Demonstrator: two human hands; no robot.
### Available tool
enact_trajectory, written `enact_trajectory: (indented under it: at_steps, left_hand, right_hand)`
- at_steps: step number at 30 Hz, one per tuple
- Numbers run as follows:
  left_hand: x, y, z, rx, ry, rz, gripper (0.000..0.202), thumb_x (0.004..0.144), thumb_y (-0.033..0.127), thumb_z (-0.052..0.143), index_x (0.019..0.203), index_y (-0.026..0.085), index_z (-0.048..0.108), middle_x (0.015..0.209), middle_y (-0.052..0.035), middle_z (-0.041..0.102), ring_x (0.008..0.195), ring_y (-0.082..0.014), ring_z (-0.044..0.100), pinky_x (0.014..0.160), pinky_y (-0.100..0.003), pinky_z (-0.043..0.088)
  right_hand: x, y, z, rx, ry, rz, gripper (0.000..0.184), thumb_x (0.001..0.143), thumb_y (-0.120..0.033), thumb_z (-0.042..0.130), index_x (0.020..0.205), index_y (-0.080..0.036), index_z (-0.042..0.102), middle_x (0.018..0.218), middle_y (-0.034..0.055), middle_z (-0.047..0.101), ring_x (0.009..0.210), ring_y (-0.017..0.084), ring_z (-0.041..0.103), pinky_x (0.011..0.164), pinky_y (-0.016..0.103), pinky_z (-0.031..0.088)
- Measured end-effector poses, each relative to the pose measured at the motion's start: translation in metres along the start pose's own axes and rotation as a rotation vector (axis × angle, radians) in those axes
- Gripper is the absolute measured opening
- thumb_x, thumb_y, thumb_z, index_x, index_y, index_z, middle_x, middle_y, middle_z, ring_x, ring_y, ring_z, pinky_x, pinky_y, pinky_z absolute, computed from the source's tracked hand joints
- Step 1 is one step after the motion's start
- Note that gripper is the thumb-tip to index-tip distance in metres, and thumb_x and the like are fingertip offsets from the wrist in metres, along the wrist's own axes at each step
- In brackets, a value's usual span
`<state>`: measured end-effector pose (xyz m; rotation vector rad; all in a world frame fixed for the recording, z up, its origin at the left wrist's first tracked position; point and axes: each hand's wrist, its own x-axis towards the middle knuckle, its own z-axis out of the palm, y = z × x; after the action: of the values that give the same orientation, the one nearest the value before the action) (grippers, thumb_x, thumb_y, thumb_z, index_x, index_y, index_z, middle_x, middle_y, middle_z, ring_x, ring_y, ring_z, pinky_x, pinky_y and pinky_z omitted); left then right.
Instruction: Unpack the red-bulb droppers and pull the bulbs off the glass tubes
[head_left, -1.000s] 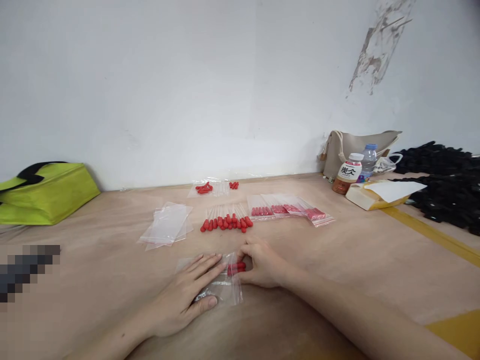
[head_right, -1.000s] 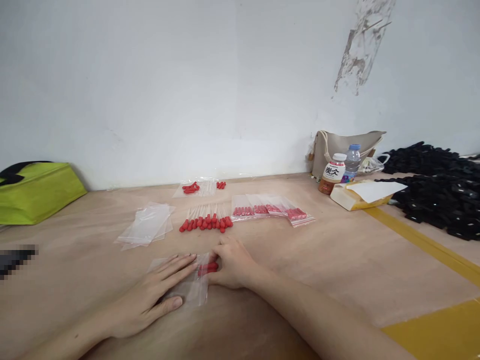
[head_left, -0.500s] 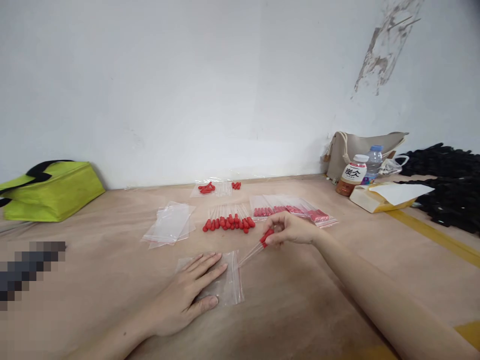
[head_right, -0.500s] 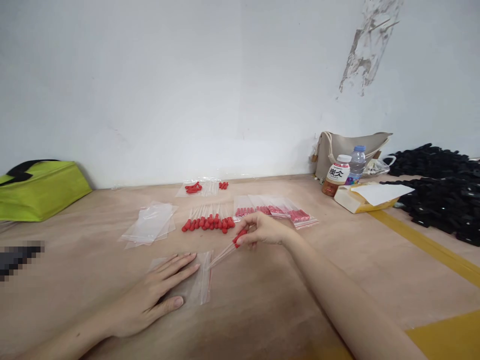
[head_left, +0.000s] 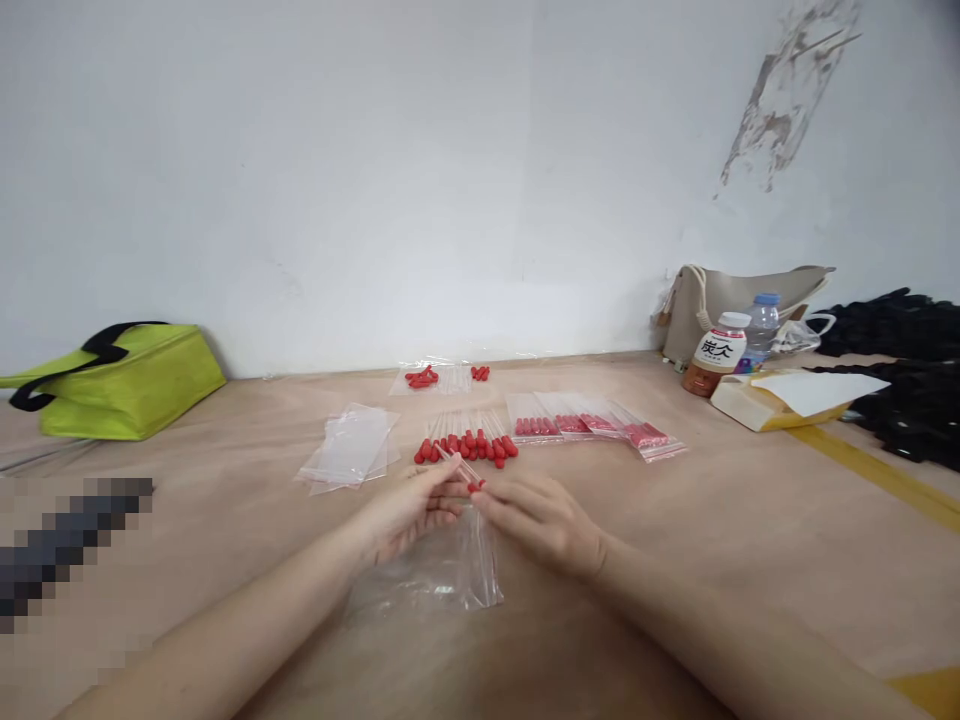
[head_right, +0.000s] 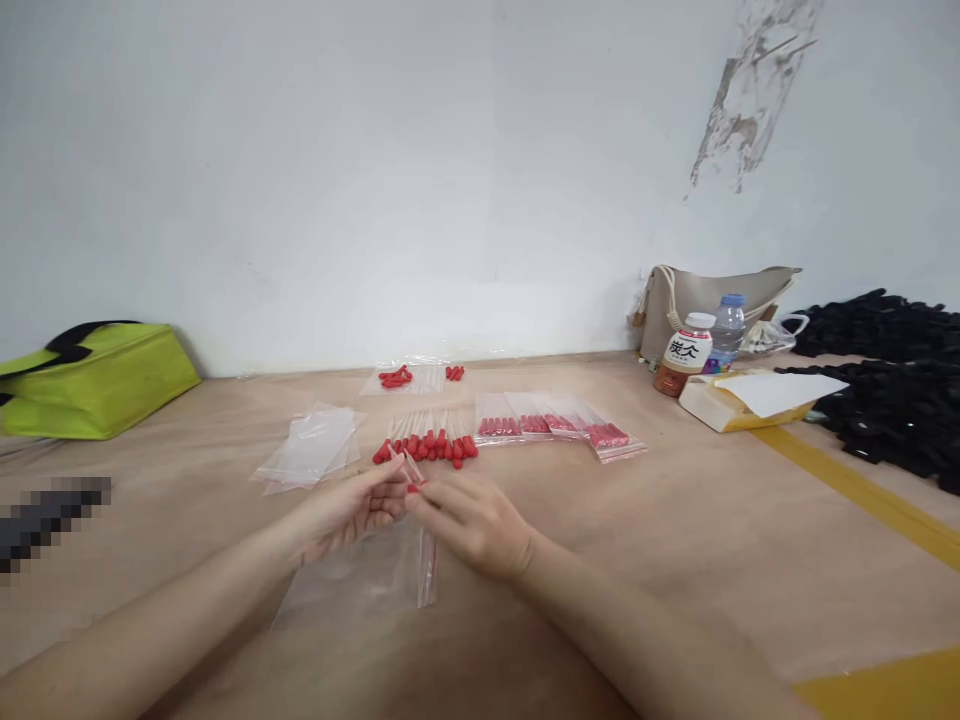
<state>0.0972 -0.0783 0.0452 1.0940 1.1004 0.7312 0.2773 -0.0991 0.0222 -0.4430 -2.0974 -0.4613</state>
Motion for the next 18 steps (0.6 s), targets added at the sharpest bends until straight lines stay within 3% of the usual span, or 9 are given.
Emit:
enact_trajectory:
  at_steps: [3,6,8,11,13,16,18]
  left_hand:
    - [0.007,0.005,0.007,0.011,-0.033,-0.019,0.033,0.062,0.041,0.071,0.072,0.011,0.064,0.063,-0.0020,0.061,0.049,-0.0052,0.050,0.047,-0.016,0.038]
    - [0.020,0.022,-0.008,0.242,-0.022,0.082,0.030,0.062,0.040,0.069,0.068,0.012,0.063,0.060,-0.0009,0.062,0.051,-0.0072,0.052,0.050,-0.018,0.038]
    - [0.037,0.043,-0.026,0.439,0.099,0.146,0.028,0.063,0.041,0.067,0.073,0.014,0.062,0.062,0.0002,0.064,0.057,-0.0092,0.057,0.056,-0.019,0.041]
    - [0.070,0.073,-0.050,0.514,0.163,0.073,0.027,0.055,0.034,0.074,0.065,0.014,0.059,0.058,0.0015,0.063,0.060,-0.0110,0.059,0.060,-0.021,0.043]
    - [0.092,0.084,-0.057,0.559,0.164,-0.003,0.028,0.050,0.028,0.077,0.060,0.013,0.057,0.056,0.0007,0.062,0.060,-0.0121,0.059,0.061,-0.023,0.045]
    - [0.115,0.084,-0.054,0.640,0.170,-0.103,0.028,0.048,0.024,0.080,0.058,0.012,0.057,0.059,-0.0017,0.063,0.061,-0.0136,0.060,0.061,-0.024,0.047]
    - [0.123,0.080,-0.049,0.697,0.182,-0.148,0.026,0.055,0.027,0.078,0.064,0.011,0.059,0.066,-0.0036,0.064,0.066,-0.0146,0.060,0.063,-0.025,0.048]
  right_hand:
    - [-0.003,-0.008,0.002,-0.065,-0.093,-0.132,0.020,0.084,-0.009,0.045,0.100,-0.015,0.056,0.083,0.0055,0.065,0.070,0.012,0.058,0.062,0.025,0.049]
    - [-0.010,-0.006,0.006,-0.041,-0.090,-0.016,0.025,0.082,-0.016,0.051,0.108,-0.016,0.053,0.094,0.0064,0.063,0.078,0.014,0.057,0.067,0.027,0.049]
    - [-0.015,-0.003,0.009,-0.017,-0.074,0.118,0.027,0.080,-0.020,0.053,0.108,-0.018,0.053,0.096,0.0068,0.061,0.080,0.015,0.056,0.067,0.029,0.048]
    - [-0.023,0.004,0.012,0.045,-0.076,0.273,0.025,0.079,-0.017,0.051,0.104,-0.019,0.054,0.093,0.0066,0.059,0.075,0.014,0.054,0.064,0.028,0.047]
    - [-0.027,0.008,0.014,0.095,-0.081,0.350,0.026,0.079,-0.015,0.048,0.104,-0.019,0.053,0.094,0.0073,0.056,0.075,0.013,0.054,0.064,0.027,0.047]
    - [-0.030,0.011,0.017,0.154,-0.119,0.413,0.028,0.078,-0.014,0.047,0.105,-0.019,0.053,0.095,0.0078,0.054,0.080,0.014,0.054,0.067,0.027,0.048]
    - [-0.031,0.011,0.018,0.176,-0.149,0.421,0.026,0.078,-0.014,0.047,0.103,-0.019,0.053,0.094,0.0074,0.054,0.081,0.015,0.054,0.068,0.027,0.048]
